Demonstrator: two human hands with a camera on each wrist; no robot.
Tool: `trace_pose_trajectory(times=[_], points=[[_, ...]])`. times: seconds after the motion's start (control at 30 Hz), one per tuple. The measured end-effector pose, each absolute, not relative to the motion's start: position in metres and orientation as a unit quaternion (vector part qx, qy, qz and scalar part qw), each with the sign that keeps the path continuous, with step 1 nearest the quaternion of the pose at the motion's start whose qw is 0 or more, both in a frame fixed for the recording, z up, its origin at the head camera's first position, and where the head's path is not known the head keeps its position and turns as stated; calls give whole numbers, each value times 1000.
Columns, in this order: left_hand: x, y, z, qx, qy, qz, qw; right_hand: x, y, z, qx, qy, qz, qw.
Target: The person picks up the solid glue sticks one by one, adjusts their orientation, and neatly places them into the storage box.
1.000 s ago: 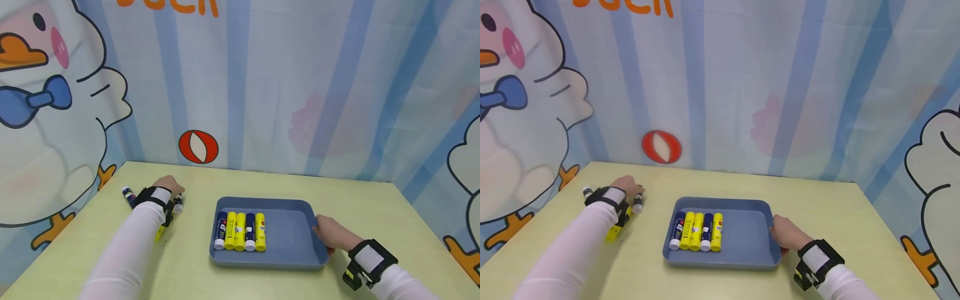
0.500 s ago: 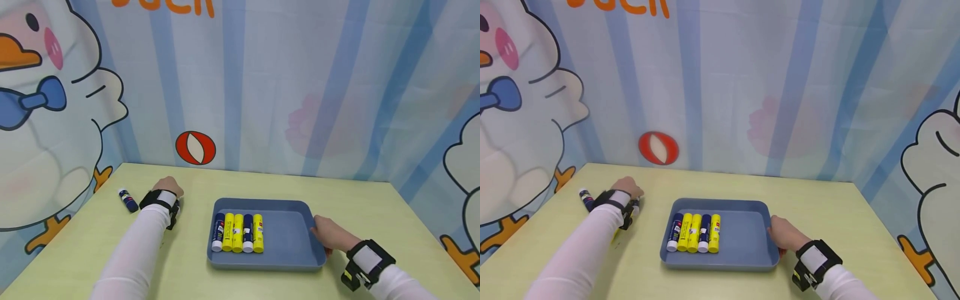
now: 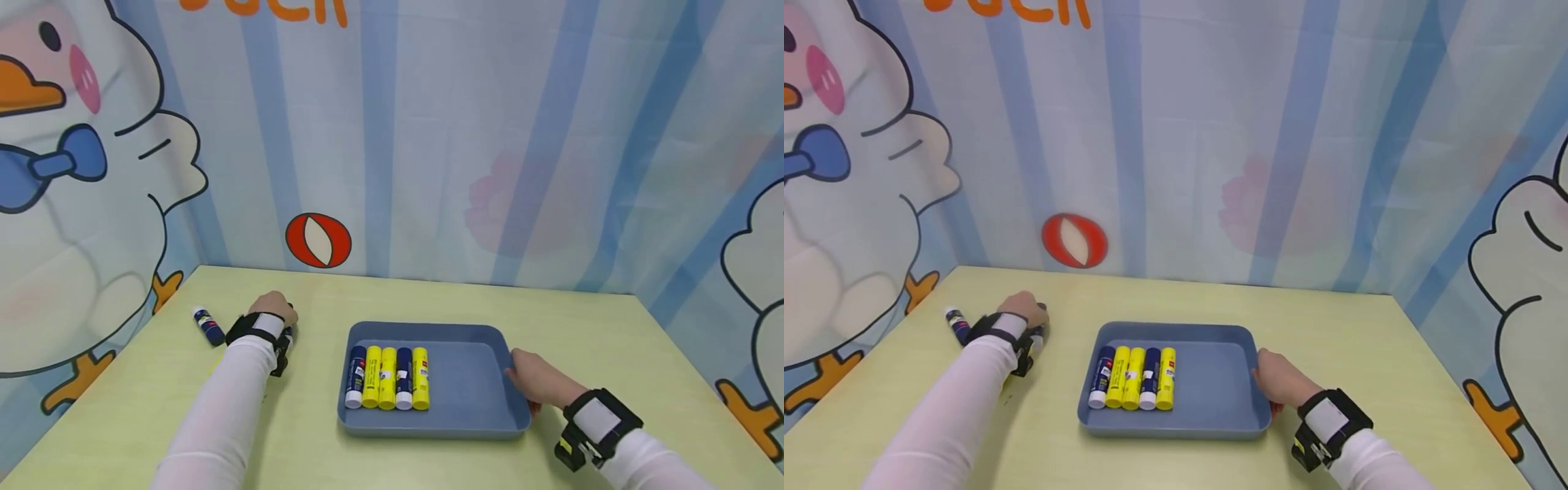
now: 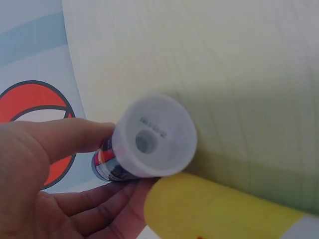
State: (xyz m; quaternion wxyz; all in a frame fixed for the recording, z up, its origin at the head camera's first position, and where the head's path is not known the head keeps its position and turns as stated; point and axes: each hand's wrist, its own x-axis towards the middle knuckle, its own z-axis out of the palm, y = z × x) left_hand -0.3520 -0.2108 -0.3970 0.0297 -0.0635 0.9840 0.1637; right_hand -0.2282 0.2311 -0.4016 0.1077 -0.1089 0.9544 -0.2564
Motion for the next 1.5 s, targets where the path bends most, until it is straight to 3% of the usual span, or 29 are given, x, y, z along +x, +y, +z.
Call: trace_pose_trajectory(times=[0.33, 0.77, 1.0, 1.5], points=[[-345, -204, -398, -32, 964, 262, 21, -224, 233, -406, -108, 956, -250, 111], [-321, -141, -359, 36, 891, 452, 10, -228, 233, -407, -113, 954, -257, 107], [-304, -95, -350, 91, 863, 495, 53, -228, 232, -403, -124, 951, -263, 107], [-271, 26, -358, 136, 857, 452, 205, -231, 233, -401, -125, 953, -258, 103]])
